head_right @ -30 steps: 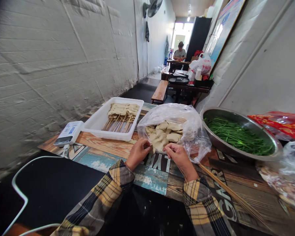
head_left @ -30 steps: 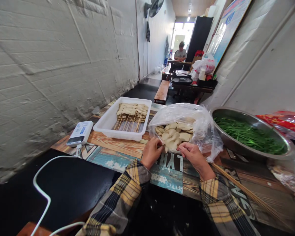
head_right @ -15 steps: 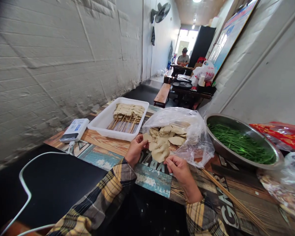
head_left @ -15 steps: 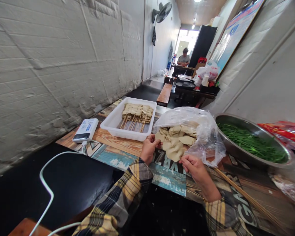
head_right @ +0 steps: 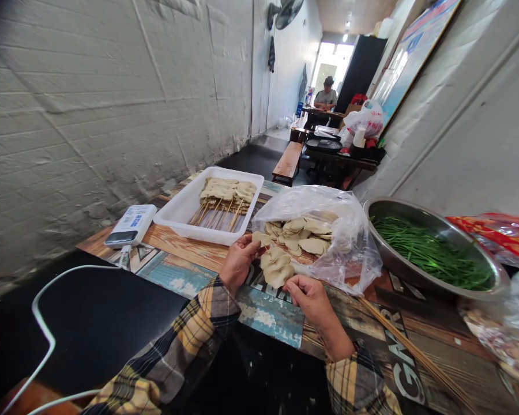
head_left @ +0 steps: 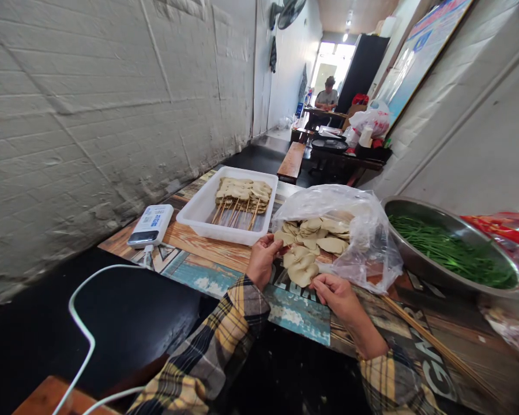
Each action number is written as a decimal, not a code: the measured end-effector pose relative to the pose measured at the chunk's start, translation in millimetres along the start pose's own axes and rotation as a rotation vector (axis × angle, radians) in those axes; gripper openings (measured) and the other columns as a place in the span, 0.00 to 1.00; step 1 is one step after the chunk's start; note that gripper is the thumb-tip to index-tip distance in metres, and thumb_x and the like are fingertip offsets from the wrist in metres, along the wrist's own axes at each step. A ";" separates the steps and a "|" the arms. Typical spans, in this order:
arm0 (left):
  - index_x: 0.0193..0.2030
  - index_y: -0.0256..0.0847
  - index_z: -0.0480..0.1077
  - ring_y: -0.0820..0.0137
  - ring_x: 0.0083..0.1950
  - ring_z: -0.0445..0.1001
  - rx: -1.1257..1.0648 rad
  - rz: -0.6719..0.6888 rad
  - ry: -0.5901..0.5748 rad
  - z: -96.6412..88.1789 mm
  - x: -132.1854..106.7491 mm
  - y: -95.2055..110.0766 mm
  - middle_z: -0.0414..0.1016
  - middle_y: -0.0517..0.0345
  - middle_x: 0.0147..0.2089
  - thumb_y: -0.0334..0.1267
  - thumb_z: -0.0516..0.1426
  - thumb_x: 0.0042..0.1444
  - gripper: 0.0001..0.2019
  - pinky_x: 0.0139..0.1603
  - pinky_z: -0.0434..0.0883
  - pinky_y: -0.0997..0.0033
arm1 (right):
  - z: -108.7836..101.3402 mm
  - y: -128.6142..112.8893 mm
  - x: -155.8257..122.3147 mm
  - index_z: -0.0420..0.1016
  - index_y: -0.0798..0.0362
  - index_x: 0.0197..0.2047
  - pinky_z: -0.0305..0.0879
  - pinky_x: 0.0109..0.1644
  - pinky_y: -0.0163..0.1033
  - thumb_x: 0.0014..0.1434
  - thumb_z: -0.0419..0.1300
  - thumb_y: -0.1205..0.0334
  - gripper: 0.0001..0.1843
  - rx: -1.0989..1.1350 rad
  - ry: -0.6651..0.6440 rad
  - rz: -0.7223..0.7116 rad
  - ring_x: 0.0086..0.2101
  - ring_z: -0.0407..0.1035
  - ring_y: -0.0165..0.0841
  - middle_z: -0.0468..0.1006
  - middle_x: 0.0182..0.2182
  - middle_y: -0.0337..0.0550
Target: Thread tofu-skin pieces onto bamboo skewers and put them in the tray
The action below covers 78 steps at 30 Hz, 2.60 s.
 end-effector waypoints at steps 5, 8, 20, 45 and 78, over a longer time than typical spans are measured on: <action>0.36 0.37 0.71 0.70 0.33 0.77 0.012 0.007 0.016 -2.6 1.2 -1.3 0.78 0.55 0.35 0.39 0.69 0.39 0.18 0.39 0.73 0.66 | 0.3 3.0 0.4 0.76 0.54 0.30 0.55 0.24 0.34 0.61 0.56 0.46 0.20 -0.024 -0.009 -0.009 0.17 0.57 0.28 0.64 0.14 0.33; 0.36 0.37 0.71 0.71 0.32 0.77 0.008 0.005 0.011 -2.2 0.3 -0.4 0.78 0.55 0.35 0.39 0.69 0.39 0.18 0.39 0.73 0.67 | 0.3 6.2 0.8 0.77 0.54 0.30 0.55 0.24 0.34 0.61 0.56 0.47 0.20 -0.037 -0.004 -0.009 0.17 0.58 0.28 0.65 0.14 0.33; 0.29 0.38 0.71 0.73 0.30 0.75 0.041 0.021 0.028 0.1 -3.5 2.0 0.75 0.59 0.29 0.39 0.69 0.39 0.14 0.35 0.70 0.73 | 0.6 11.3 2.5 0.77 0.54 0.30 0.55 0.24 0.33 0.61 0.56 0.45 0.21 -0.059 0.004 -0.003 0.17 0.58 0.28 0.65 0.14 0.34; 0.31 0.36 0.71 0.77 0.27 0.68 -0.028 -0.038 0.038 -4.1 -1.4 0.1 0.72 0.62 0.28 0.39 0.69 0.36 0.16 0.28 0.65 0.77 | 0.1 13.2 0.5 0.77 0.55 0.32 0.54 0.25 0.34 0.62 0.56 0.48 0.19 -0.062 -0.030 -0.031 0.19 0.59 0.28 0.65 0.15 0.34; 0.30 0.36 0.73 0.79 0.25 0.65 0.108 0.060 0.003 -6.5 3.6 -4.9 0.71 0.60 0.28 0.37 0.67 0.40 0.11 0.27 0.62 0.78 | 3.1 6.1 -0.5 0.75 0.56 0.32 0.51 0.25 0.34 0.62 0.56 0.49 0.18 -0.032 -0.016 -0.009 0.18 0.57 0.27 0.63 0.15 0.32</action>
Point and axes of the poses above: each hand's wrist, its own x-axis towards the middle knuckle, its own z-axis out of the palm, y = z × x, the point moved 4 cm from there along x, towards the middle knuckle
